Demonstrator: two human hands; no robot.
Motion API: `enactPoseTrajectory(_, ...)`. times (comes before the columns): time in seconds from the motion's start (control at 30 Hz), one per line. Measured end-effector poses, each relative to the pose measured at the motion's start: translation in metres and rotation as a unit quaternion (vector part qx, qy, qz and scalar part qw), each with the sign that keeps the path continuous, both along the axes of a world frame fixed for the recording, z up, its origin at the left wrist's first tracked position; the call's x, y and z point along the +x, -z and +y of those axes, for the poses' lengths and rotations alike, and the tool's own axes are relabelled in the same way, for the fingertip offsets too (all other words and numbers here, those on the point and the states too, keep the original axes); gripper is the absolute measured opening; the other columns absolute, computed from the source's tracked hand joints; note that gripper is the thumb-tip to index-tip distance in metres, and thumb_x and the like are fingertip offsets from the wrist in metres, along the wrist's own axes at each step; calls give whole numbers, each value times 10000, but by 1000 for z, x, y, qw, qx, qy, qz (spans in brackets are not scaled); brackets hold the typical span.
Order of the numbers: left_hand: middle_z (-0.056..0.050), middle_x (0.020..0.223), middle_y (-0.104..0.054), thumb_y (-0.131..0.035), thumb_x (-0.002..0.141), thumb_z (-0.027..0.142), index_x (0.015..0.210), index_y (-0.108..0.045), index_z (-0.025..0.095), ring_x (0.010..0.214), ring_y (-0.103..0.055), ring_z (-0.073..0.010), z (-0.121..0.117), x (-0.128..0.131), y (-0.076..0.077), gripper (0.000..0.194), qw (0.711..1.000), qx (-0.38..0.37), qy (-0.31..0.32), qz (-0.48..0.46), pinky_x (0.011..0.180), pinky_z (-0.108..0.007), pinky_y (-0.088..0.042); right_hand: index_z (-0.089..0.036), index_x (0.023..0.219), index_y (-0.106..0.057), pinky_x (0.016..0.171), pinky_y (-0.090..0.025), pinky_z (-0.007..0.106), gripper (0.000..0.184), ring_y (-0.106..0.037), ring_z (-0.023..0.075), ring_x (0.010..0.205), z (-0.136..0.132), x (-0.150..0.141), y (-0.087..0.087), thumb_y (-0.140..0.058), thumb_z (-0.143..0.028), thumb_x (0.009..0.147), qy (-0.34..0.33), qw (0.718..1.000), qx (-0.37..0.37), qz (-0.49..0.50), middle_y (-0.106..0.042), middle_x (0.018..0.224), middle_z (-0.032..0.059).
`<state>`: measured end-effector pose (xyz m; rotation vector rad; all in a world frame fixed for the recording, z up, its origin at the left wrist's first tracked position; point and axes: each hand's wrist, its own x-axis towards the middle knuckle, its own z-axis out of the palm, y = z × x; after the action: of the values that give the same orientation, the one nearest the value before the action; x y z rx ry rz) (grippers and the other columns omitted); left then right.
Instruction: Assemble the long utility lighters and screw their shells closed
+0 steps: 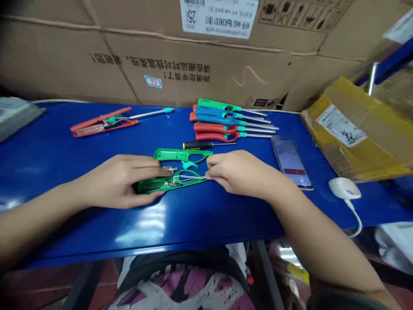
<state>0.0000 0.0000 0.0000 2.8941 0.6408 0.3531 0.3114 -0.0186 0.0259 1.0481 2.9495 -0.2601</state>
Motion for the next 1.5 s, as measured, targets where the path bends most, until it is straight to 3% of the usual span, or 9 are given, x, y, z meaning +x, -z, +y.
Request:
enactPoseTrajectory(0.33,-75,1023,-743,-605,932,342,1196,-698,172,837,-697,-200,-1,0,0,328,1000,20,7,-11,718,-295,-526,-175,1021,-766,762,-490,300,236,-679,183,871,1,0,3,-533,-161,988,-7,995,-60,80,-730,989,66)
enactPoseTrajectory(0.57,-57,986,-740,-602,935,340,1187,-719,190,805,-693,-205,-1,0,-4,316,999,35,6,4,698,-317,-526,-192,956,-763,696,-470,299,235,-677,175,808,-1,-2,5,-531,-172,986,-7,998,-28,56,-728,965,46)
enactPoseTrajectory(0.77,-54,994,-741,-605,934,351,1189,-719,187,814,-694,-202,-1,1,-4,324,999,41,5,3,702,-315,-525,-192,1109,-735,726,-483,289,212,-687,178,909,-8,-11,9,-580,-252,976,18,993,16,117,-708,1121,60)
enactPoseTrajectory(0.9,-52,972,-739,-607,930,351,1196,-715,181,778,-693,-201,-2,1,-4,334,999,49,8,-1,668,-316,-514,-198,993,-749,624,-423,279,211,-645,133,767,-11,-18,13,-549,-265,996,-17,992,57,112,-699,1067,37)
enactPoseTrajectory(1.17,-54,992,-740,-601,930,364,1179,-710,184,763,-685,-191,-2,0,-2,327,999,45,2,4,667,-308,-504,-203,1166,-730,525,-315,300,282,-580,126,630,-16,-26,20,-508,-308,1028,-38,991,115,51,-706,1013,37)
enactPoseTrajectory(1.27,-60,993,-743,-595,931,363,1181,-710,184,753,-681,-184,-3,0,-3,328,999,47,2,6,660,-295,-497,-188,1121,-735,527,-314,294,256,-614,137,677,-16,-28,21,-524,-291,1019,-15,993,95,64,-711,967,37)
enactPoseTrajectory(1.5,-62,991,-748,-598,931,366,1189,-710,197,783,-689,-183,-3,0,-3,329,999,52,0,10,696,-276,-508,-187,1017,-677,653,-406,253,100,-594,127,762,-13,-31,27,-615,-231,952,66,985,-44,150,-656,884,13)
